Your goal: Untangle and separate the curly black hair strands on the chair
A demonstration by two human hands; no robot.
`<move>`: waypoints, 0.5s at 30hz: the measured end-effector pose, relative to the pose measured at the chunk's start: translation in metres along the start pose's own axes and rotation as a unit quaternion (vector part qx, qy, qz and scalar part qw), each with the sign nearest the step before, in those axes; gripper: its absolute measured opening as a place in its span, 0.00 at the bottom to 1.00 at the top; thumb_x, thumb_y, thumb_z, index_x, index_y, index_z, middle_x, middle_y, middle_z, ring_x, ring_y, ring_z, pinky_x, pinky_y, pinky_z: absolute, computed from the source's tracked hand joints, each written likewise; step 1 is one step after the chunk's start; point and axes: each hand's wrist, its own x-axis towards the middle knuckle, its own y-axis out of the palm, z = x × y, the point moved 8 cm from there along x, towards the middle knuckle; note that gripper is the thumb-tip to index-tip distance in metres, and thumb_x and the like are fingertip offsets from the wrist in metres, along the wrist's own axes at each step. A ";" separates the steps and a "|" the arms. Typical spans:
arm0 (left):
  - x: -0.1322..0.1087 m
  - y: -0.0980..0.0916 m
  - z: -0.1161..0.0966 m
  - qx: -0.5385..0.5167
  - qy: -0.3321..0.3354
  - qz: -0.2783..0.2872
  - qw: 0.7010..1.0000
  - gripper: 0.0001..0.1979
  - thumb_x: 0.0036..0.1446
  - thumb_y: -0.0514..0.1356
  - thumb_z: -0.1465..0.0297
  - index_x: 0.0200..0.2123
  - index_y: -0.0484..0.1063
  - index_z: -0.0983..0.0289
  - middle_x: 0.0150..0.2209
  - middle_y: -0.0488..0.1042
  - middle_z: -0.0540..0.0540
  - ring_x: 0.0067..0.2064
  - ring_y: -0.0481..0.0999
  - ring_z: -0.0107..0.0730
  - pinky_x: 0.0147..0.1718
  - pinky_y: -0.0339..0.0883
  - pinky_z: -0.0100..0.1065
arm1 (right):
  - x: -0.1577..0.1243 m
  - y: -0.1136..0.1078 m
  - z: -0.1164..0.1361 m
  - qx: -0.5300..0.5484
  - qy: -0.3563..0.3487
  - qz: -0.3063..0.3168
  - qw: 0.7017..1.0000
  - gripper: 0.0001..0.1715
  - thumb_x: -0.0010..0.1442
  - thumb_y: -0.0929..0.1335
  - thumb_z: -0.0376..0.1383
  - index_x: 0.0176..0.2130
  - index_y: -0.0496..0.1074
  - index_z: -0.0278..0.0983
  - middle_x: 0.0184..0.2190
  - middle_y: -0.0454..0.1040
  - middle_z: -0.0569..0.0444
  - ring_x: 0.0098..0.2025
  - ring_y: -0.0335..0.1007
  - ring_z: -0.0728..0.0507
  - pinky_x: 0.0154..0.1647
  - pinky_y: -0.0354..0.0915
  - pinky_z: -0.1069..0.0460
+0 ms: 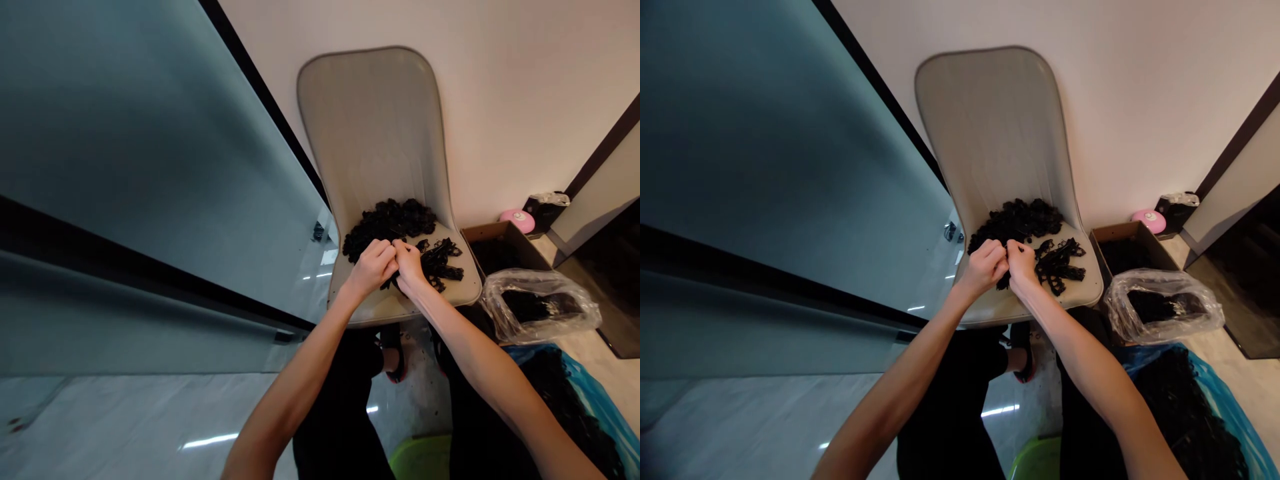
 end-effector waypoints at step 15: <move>-0.020 -0.001 0.042 -0.250 -0.347 -0.059 0.902 0.12 0.63 0.51 0.72 0.25 0.59 0.61 0.23 0.62 0.48 0.27 0.62 0.28 0.28 0.56 0.31 | -0.011 0.018 0.043 -0.218 -0.189 0.186 0.939 0.16 0.64 0.65 0.44 0.28 0.72 0.38 0.25 0.71 0.59 0.31 0.65 0.47 0.38 0.61 0.52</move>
